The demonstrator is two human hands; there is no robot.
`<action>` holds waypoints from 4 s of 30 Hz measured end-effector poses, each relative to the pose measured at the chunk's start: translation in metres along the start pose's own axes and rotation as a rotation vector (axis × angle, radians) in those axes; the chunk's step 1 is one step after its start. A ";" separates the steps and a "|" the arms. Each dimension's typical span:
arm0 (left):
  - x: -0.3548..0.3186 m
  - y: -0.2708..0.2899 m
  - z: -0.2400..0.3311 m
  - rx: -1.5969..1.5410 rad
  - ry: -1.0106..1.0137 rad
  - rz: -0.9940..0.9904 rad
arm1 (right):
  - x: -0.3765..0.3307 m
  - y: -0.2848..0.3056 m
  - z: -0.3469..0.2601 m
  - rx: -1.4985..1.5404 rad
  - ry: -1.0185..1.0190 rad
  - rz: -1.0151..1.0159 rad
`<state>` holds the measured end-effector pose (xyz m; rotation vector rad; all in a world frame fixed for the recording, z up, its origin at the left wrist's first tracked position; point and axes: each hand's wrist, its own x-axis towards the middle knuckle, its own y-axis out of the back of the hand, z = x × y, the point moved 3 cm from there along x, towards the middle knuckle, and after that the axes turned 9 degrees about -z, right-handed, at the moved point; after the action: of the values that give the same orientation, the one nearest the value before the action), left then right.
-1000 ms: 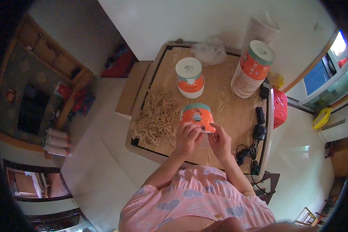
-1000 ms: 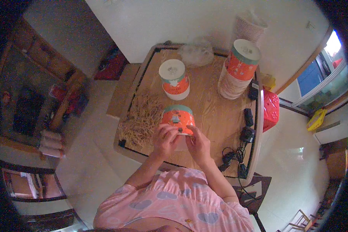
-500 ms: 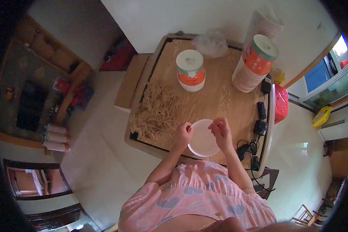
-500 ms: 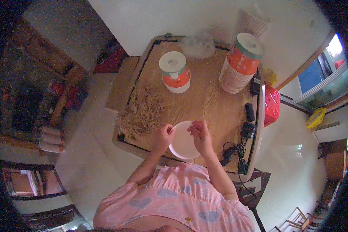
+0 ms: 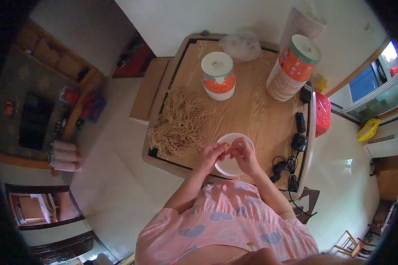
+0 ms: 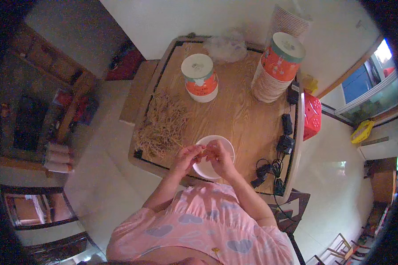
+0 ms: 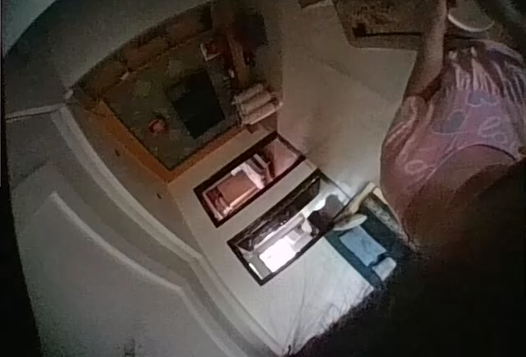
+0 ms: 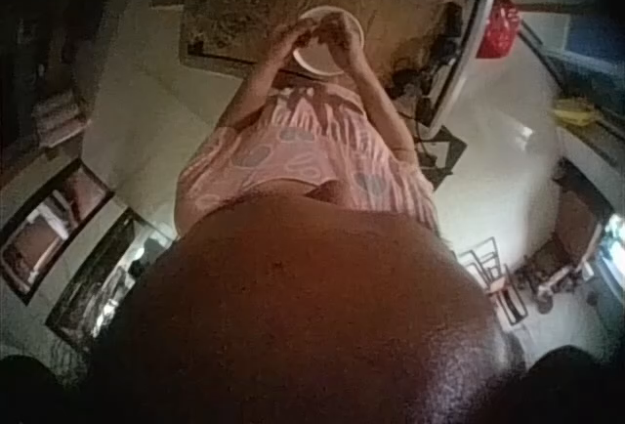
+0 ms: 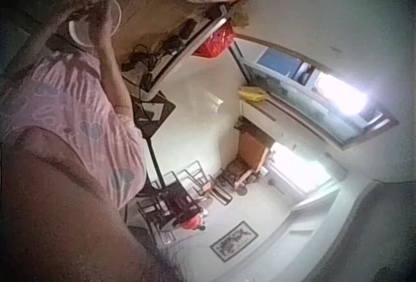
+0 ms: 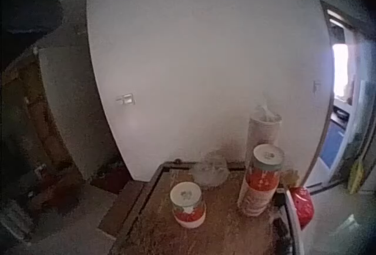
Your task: The person is placing shredded wood wool into paper bowls and applying labels to them.
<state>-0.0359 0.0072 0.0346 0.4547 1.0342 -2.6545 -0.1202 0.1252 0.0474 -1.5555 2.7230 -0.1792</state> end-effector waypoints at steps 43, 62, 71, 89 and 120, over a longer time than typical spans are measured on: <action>-0.153 -0.190 0.160 -0.056 -0.840 -1.067 | -0.003 -0.027 -0.045 0.248 -0.209 -0.071; -0.182 -0.221 0.150 -0.785 -1.190 -0.379 | -0.015 -0.028 -0.045 0.217 -0.282 0.020; -0.183 -0.189 0.164 -0.107 -1.129 -0.521 | -0.017 -0.016 -0.034 0.143 -0.179 0.085; -0.054 -0.027 0.025 0.077 -0.238 0.029 | -0.022 -0.032 -0.046 0.516 -0.351 -0.045; -0.043 -0.029 0.014 0.116 -0.428 0.051 | -0.024 -0.033 -0.048 0.107 -0.095 0.057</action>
<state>-0.0092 0.0239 0.0783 -0.0688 0.7299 -2.6087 -0.0824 0.1344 0.0970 -1.4205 2.6349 -0.2398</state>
